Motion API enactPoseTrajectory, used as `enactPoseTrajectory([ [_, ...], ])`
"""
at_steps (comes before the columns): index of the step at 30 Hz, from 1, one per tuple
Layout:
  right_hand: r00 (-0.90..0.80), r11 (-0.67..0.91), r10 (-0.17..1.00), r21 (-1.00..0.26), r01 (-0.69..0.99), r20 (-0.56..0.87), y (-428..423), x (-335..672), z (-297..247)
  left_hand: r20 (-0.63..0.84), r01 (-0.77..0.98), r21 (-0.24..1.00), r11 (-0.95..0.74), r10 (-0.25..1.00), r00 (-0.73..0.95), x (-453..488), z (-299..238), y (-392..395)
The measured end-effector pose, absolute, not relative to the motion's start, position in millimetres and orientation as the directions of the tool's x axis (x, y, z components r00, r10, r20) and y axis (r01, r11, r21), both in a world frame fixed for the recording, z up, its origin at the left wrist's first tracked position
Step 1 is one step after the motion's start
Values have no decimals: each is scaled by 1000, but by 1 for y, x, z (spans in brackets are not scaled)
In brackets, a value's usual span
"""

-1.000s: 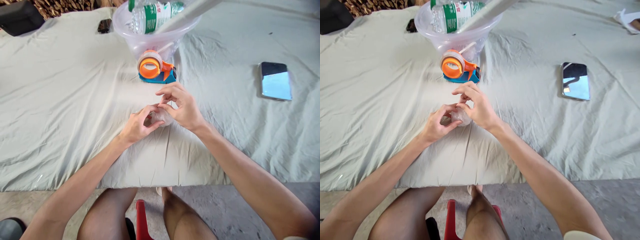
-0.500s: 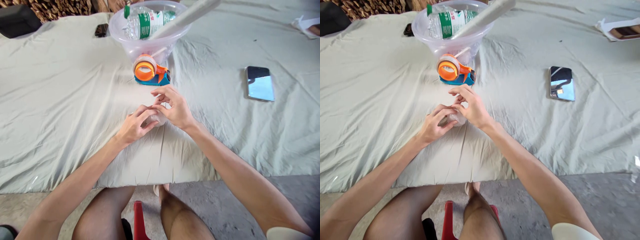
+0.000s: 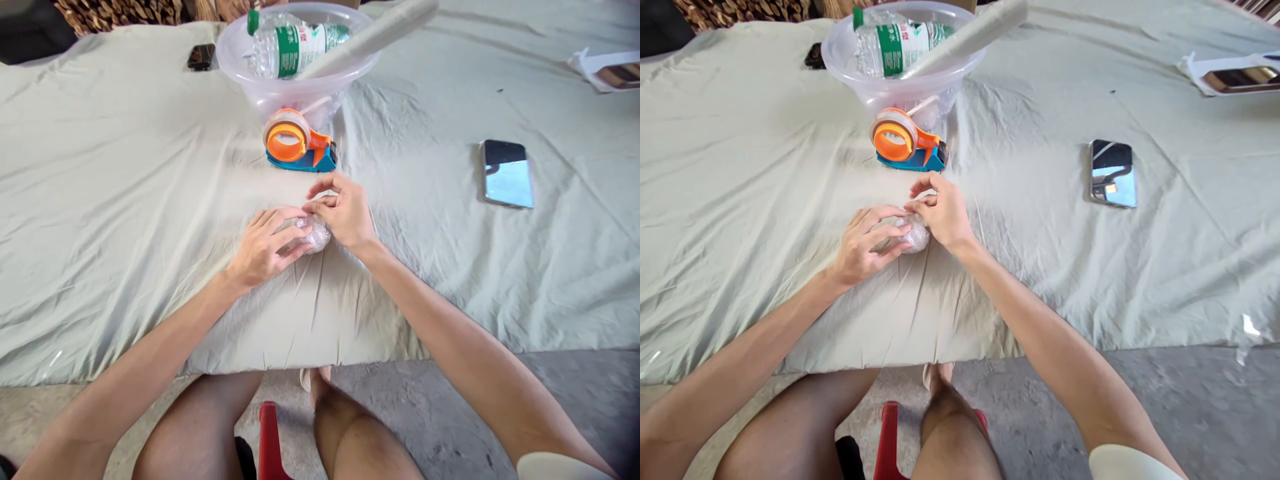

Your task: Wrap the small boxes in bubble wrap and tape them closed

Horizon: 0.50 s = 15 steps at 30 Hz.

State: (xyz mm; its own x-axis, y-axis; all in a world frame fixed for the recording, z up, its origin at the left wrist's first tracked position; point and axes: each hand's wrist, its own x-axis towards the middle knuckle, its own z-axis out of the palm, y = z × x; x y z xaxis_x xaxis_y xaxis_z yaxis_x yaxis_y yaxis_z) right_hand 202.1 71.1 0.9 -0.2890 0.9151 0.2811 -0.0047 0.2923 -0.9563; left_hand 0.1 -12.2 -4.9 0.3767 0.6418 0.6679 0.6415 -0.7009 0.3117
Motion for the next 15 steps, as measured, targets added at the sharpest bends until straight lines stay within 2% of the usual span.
enactPoseTrajectory([
  [15,-462,299,857,-950,85,228,81,206,-3,599,496,498,-712,695,396,-2,-10,-6],
])
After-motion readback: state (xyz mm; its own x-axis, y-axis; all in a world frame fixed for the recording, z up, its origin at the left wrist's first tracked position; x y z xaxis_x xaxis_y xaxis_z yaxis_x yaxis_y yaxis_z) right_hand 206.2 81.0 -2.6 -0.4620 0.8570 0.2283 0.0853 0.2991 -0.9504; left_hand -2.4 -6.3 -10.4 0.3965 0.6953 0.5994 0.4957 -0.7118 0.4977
